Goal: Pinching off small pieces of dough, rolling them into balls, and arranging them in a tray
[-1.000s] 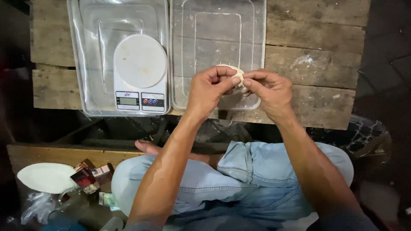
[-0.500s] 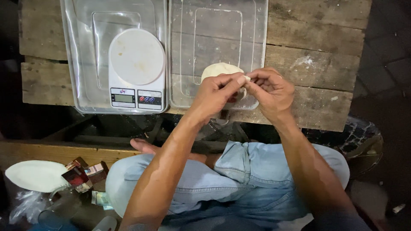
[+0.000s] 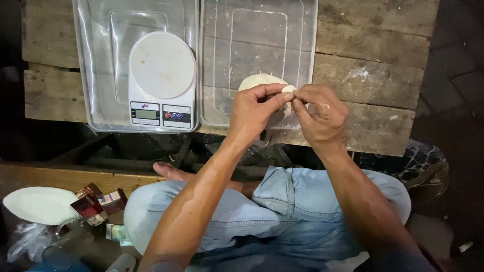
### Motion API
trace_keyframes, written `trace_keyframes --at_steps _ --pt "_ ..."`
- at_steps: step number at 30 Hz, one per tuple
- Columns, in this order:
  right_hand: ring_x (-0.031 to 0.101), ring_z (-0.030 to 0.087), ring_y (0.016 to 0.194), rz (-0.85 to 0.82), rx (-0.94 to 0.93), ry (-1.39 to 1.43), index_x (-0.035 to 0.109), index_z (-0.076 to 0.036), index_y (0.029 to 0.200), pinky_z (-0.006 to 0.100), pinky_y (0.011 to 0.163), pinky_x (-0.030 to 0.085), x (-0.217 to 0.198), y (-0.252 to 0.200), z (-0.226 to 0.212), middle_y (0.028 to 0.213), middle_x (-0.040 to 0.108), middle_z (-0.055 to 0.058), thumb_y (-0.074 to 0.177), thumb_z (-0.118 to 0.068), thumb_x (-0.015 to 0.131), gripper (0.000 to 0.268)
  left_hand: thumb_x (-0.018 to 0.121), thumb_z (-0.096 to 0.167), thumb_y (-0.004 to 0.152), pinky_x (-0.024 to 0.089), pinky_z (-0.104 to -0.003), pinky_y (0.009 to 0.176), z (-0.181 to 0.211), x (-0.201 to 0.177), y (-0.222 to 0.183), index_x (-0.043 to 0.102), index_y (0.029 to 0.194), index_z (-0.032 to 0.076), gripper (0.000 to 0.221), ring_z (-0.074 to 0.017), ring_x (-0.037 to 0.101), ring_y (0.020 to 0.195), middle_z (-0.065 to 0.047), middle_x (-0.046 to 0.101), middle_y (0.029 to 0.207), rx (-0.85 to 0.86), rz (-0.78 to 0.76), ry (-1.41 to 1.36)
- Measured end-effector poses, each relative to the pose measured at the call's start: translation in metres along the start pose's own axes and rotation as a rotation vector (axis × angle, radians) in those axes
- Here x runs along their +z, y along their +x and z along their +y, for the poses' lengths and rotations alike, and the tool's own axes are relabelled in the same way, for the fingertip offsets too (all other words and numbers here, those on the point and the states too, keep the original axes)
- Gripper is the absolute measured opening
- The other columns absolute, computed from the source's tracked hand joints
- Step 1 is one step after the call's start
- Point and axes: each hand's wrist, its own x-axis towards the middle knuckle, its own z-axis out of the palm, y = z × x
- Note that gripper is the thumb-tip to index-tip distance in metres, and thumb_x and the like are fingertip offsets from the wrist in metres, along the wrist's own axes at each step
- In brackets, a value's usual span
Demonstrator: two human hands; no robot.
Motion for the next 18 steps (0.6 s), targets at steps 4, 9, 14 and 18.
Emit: trace_keyframes --at_steps 4,9,14,18 --pt "0.070 0.025 0.071 -0.040 0.130 0.157 0.077 0.005 0.106 0.036 0.063 0.059 0.002 -0.003 0.001 0.091 0.074 0.022 0.090 0.008 0.083 0.017 0.087 0.017 0.084 0.059 -0.024 0.073 0.003 -0.003 0.002 0.080 0.109 0.008 0.028 -0.0057 0.066 0.081 -0.008 0.079 0.085 0.041 0.012 0.043" --pt "0.074 0.017 0.083 0.027 0.617 0.474 0.062 0.010 0.120 0.028 0.076 0.067 0.008 -0.021 0.019 0.098 0.070 0.013 0.091 0.005 0.080 0.034 0.084 0.014 0.087 0.060 -0.024 0.078 0.004 -0.004 0.002 0.080 0.110 0.010 0.024 -0.0059 0.068 0.084 -0.007 0.079 0.088 0.076 -0.037 0.033" --pt "0.075 0.019 0.074 0.116 0.874 0.673 0.072 0.008 0.104 0.032 0.068 0.068 0.004 -0.025 0.027 0.089 0.070 0.014 0.086 0.004 0.082 0.022 0.082 0.010 0.088 0.061 -0.023 0.080 0.005 -0.001 0.000 0.068 0.128 0.003 0.043 -0.0055 0.067 0.083 -0.006 0.077 0.091 -0.021 -0.101 -0.187" --pt "0.075 0.021 0.071 0.104 0.980 0.755 0.072 0.007 0.102 0.032 0.065 0.069 0.002 -0.026 0.033 0.085 0.069 0.014 0.083 0.005 0.081 0.021 0.082 0.015 0.087 0.065 -0.023 0.072 -0.002 -0.002 0.006 0.070 0.115 0.001 0.034 -0.0090 0.072 0.077 -0.008 0.076 0.090 -0.162 -0.124 -0.280"
